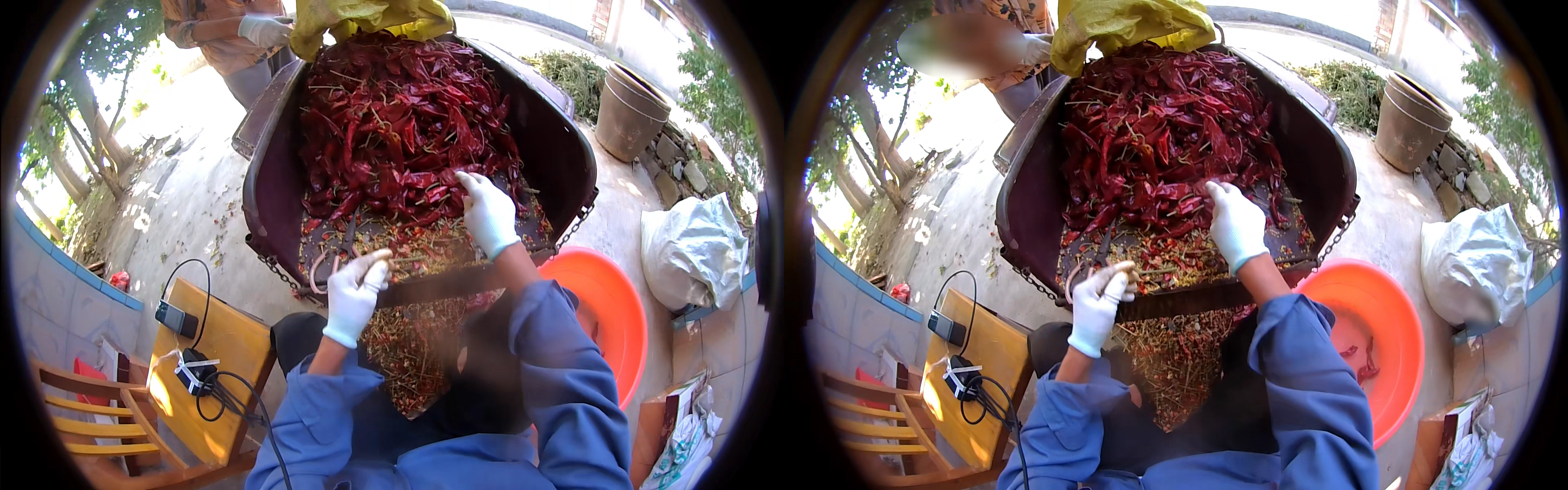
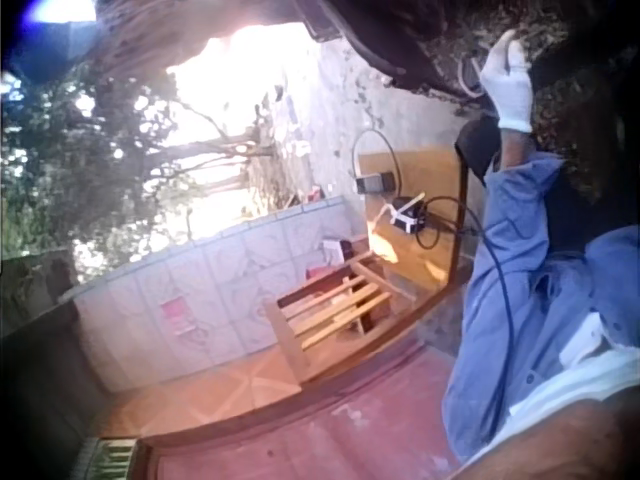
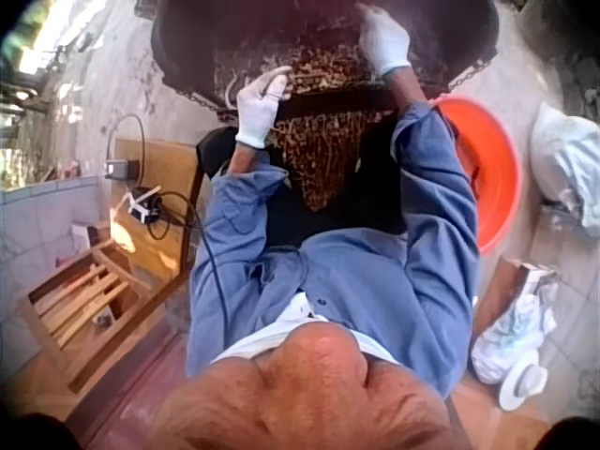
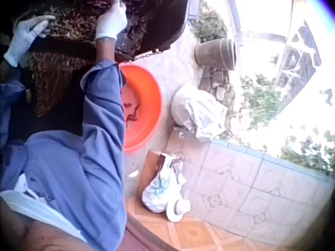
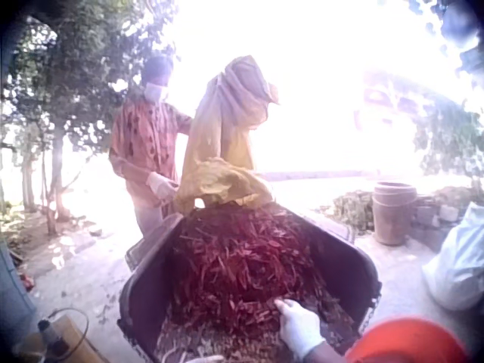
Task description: The person is removing seeds from dried red chili peppers by hand and with scissors, separating the seeds onto a metal tray and placing the pepper husks into a plastic basin.
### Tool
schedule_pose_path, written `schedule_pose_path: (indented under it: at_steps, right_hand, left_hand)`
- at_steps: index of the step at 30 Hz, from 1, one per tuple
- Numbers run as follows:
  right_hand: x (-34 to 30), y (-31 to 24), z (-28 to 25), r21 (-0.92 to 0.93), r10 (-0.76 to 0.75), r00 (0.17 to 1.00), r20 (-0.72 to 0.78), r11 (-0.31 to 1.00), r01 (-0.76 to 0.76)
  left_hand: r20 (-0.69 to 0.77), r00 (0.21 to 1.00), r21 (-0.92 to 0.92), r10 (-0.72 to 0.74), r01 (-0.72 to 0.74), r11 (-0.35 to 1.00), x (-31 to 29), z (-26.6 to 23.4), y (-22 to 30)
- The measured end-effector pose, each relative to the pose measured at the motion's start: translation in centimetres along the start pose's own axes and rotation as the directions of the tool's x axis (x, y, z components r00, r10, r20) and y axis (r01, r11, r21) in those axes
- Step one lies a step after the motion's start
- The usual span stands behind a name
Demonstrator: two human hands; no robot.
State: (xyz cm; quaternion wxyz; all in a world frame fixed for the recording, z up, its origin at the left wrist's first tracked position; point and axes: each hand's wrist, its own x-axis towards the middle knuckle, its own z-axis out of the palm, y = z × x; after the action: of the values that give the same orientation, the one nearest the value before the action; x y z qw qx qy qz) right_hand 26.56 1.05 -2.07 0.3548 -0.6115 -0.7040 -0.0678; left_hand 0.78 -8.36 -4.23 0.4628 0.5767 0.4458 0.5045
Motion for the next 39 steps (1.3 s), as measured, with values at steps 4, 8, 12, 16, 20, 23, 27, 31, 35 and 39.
schedule_pose_path:
  at_steps: [4,8,12,16,20,23,27,31,35,39]
  right_hand:
    - [2.5,1.3,3.9,-0.124,-0.051,0.998,0.027,0.991,0.054]
    - [3.5,2.2,5.3,-0.199,0.063,0.976,0.208,0.98,-0.02]
    - [2.9,2.2,5.3,-0.202,0.034,0.984,0.175,0.979,0.002]
    - [2.3,2.7,4.3,-0.06,0.117,0.993,-0.028,0.991,-0.118]
    - [1.8,0.3,0.8,0.477,0.496,0.836,0.235,0.69,-0.544]
    - [0.3,-0.9,-0.9,0.721,0.48,0.805,0.348,0.412,-0.557]
    - [-4.1,-5.3,-3.4,0.765,0.355,0.79,0.499,0.248,-0.594]
    - [-8.6,-9.1,-2.9,0.77,0.38,0.804,0.457,0.283,-0.571]
    - [-11.0,-11.0,-1.2,0.551,0.134,0.989,-0.066,0.831,-0.076]
    - [-11.5,-11.3,-0.8,0.569,0.073,0.997,-0.017,0.821,-0.051]
  left_hand:
    - [0.043,0.998,0.029,-0.042,0.041,0.999,-0.5,0.2,-0.5]
    - [0.031,0.997,0.008,-0.064,0.064,0.998,-0.1,0.0,-0.7]
    - [0.028,0.999,0.005,-0.044,0.044,0.999,-0.2,-0.3,-0.4]
    - [0.05,0.998,0.008,-0.026,0.026,1.0,-0.2,0.0,-0.4]
    - [0.027,0.999,-0.015,-0.037,0.038,0.999,0.0,0.1,0.1]
    - [-0.004,0.999,-0.117,-0.04,0.039,0.992,0.3,0.7,0.6]
    - [-0.032,0.999,-0.121,-0.019,0.015,0.992,0.5,1.3,0.2]
    - [0.021,0.998,-0.045,0.061,-0.06,0.997,0.1,2.3,0.2]
    - [-0.031,0.989,0.281,0.146,-0.132,0.951,-0.7,3.0,0.5]
    - [0.004,0.991,0.181,0.135,-0.134,0.974,-1.1,2.7,0.8]
